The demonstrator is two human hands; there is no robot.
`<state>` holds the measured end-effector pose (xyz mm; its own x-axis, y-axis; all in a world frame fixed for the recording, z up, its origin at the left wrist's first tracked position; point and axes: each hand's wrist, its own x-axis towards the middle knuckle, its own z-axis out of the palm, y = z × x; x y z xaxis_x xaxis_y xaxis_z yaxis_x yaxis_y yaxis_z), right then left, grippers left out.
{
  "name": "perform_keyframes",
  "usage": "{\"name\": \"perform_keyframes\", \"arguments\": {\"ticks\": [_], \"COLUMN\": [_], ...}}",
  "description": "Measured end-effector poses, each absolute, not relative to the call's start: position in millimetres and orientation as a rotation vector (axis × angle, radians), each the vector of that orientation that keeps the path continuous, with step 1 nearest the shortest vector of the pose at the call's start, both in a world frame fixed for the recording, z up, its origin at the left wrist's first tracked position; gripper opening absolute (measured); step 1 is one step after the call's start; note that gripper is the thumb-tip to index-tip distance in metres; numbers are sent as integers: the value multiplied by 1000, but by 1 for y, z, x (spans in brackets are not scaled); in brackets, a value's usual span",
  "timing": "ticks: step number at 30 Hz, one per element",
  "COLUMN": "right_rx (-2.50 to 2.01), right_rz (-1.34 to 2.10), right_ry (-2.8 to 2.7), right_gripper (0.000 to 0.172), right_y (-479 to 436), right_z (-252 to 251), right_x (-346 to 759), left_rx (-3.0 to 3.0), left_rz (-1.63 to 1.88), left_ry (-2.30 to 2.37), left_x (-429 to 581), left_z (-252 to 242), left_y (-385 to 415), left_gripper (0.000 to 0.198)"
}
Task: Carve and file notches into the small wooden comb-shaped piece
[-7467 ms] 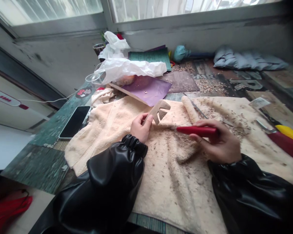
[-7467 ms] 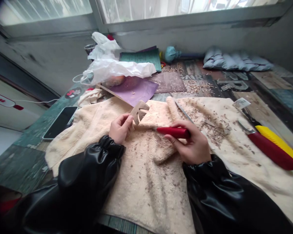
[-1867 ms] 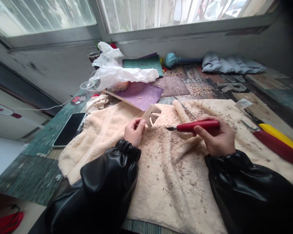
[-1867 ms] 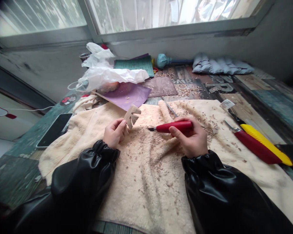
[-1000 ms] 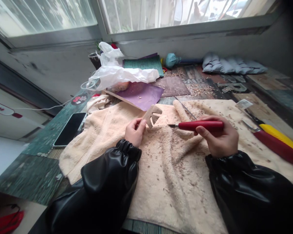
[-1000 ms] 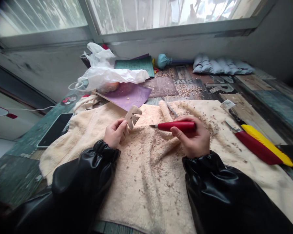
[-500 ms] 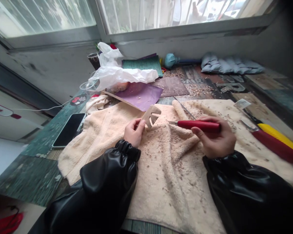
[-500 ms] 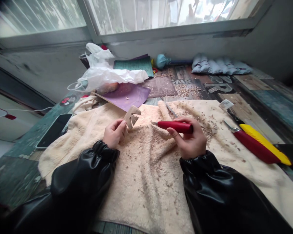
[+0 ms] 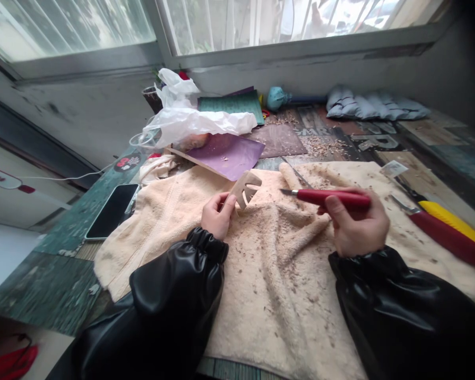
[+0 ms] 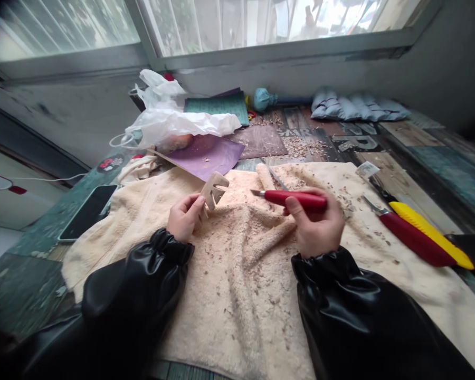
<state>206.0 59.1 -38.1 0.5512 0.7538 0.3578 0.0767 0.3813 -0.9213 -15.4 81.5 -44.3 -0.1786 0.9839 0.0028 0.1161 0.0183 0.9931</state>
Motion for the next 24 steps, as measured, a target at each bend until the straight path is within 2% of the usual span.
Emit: {"name": "perform_keyframes", "arguments": {"ticks": [3, 7, 10, 13, 17, 22, 24], "right_rx": [-1037, -1100, -1203, -1171, -1157, -1183, -1132], "right_rz": [495, 644, 411, 233, 535, 378, 442], "right_ry": [-750, -1015, -1199, -1114, -1131, -1082, -1117], "right_gripper": [24, 25, 27, 28, 27, 29, 27], "right_y": [61, 58, 55, 56, 57, 55, 55], "right_z": [-36, -35, -34, -33, -35, -36, -35], "right_x": [207, 208, 207, 208, 212, 210, 210], "left_rx": [1203, 1198, 1197, 1212, 1220, 1218, 1217], "left_rz": [1274, 1277, 1273, 1267, 1275, 1278, 1268], "left_ry": [1430, 1411, 1416, 1434, 1452, 1453, 1448], "left_x": [-16, -16, -15, -14, -14, -15, -15], "left_z": [-44, -44, -43, -42, -42, -43, -43], "left_y": [82, 82, 82, 81, 81, 82, 81], "left_gripper": [36, 36, 37, 36, 34, 34, 35]}}
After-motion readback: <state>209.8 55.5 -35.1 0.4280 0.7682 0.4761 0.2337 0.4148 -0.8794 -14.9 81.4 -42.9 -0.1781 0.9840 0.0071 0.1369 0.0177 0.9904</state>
